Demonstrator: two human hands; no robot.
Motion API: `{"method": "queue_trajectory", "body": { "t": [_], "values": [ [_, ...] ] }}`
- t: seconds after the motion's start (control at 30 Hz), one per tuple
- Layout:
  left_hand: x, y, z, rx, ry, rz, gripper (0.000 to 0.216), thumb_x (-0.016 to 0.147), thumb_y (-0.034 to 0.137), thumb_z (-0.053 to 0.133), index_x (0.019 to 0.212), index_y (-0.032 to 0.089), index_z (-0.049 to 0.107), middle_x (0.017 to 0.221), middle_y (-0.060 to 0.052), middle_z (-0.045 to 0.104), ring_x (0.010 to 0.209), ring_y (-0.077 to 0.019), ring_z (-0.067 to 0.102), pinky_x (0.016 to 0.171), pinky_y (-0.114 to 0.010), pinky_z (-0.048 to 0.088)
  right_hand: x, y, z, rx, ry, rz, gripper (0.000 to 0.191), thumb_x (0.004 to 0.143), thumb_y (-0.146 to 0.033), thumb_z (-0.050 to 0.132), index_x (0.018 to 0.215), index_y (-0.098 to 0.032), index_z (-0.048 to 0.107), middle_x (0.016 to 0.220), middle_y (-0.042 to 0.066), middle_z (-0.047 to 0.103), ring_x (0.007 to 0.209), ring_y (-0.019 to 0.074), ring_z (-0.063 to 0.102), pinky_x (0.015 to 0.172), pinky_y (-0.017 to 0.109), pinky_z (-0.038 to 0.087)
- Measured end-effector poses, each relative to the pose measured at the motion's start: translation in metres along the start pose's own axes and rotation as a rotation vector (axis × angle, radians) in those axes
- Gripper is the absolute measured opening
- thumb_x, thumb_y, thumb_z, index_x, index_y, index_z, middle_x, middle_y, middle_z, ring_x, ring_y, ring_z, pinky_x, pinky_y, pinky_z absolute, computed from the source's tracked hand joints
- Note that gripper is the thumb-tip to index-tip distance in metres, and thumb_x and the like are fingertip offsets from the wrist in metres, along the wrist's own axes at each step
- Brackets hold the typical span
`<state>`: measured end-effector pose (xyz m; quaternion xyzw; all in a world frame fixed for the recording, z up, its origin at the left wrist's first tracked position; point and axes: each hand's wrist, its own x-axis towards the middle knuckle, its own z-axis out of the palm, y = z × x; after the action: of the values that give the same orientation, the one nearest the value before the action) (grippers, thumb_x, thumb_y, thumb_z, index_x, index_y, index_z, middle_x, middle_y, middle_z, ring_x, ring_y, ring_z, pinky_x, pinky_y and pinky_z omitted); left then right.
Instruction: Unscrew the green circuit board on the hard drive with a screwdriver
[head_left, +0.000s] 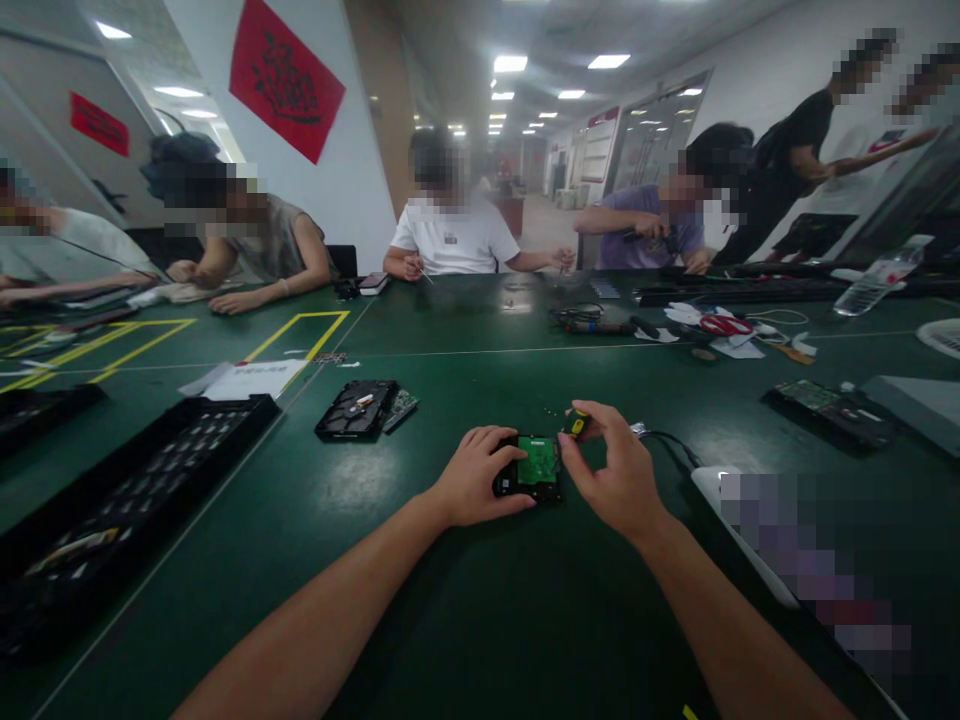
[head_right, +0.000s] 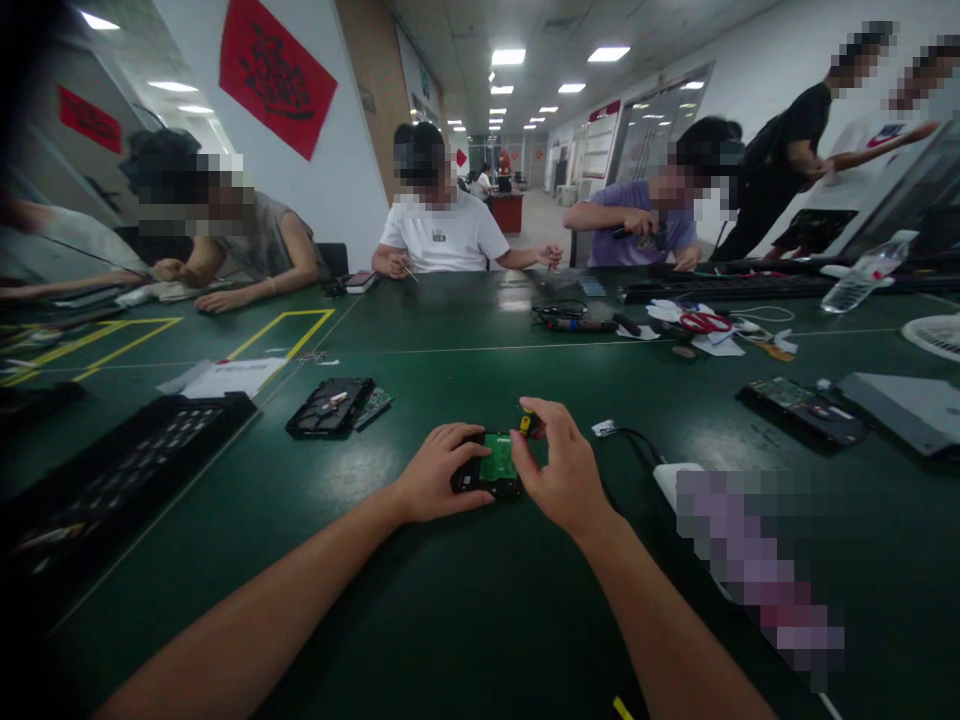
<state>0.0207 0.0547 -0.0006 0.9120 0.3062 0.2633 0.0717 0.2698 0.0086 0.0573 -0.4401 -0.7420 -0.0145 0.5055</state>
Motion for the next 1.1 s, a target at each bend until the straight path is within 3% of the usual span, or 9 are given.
{"method": "queue_trajectory", "body": {
  "t": [0.23, 0.63, 1.1],
  "values": [
    [-0.001, 0.000, 0.000, -0.001, 0.001, 0.015, 0.065, 0.089, 0.067, 0.078, 0.135, 0.024, 0.064, 0.149, -0.017, 0.058, 0.139, -0.0386, 0.055, 0.117, -0.060, 0.043, 0.002, 0.003, -0.003, -0.016, -0.017, 0.019, 0.048, 0.100, -0.024, 0.070, 0.145, -0.029, 0.052, 0.121, 0.008, 0.069, 0.090, 0.0214, 0.073, 0.085, 0.042, 0.064],
    [-0.006, 0.003, 0.002, 0.023, 0.011, -0.014, 0.067, 0.087, 0.064, 0.081, 0.140, 0.028, 0.063, 0.152, -0.015, 0.059, 0.140, -0.0393, 0.055, 0.115, -0.062, 0.045, 0.013, -0.005, -0.022, -0.100, -0.201, -0.065, 0.038, 0.105, -0.027, 0.063, 0.142, -0.025, 0.055, 0.121, 0.011, 0.067, 0.098, 0.0246, 0.070, 0.083, 0.043, 0.061],
    [-0.010, 0.009, 0.002, 0.094, 0.002, -0.025, 0.062, 0.091, 0.063, 0.077, 0.139, 0.027, 0.064, 0.151, -0.015, 0.059, 0.139, -0.0392, 0.056, 0.114, -0.062, 0.046, 0.009, -0.011, -0.021, -0.102, -0.176, -0.085, 0.035, 0.105, -0.024, 0.060, 0.140, -0.022, 0.056, 0.122, 0.012, 0.069, 0.092, 0.0216, 0.071, 0.081, 0.038, 0.061]
  ]
}}
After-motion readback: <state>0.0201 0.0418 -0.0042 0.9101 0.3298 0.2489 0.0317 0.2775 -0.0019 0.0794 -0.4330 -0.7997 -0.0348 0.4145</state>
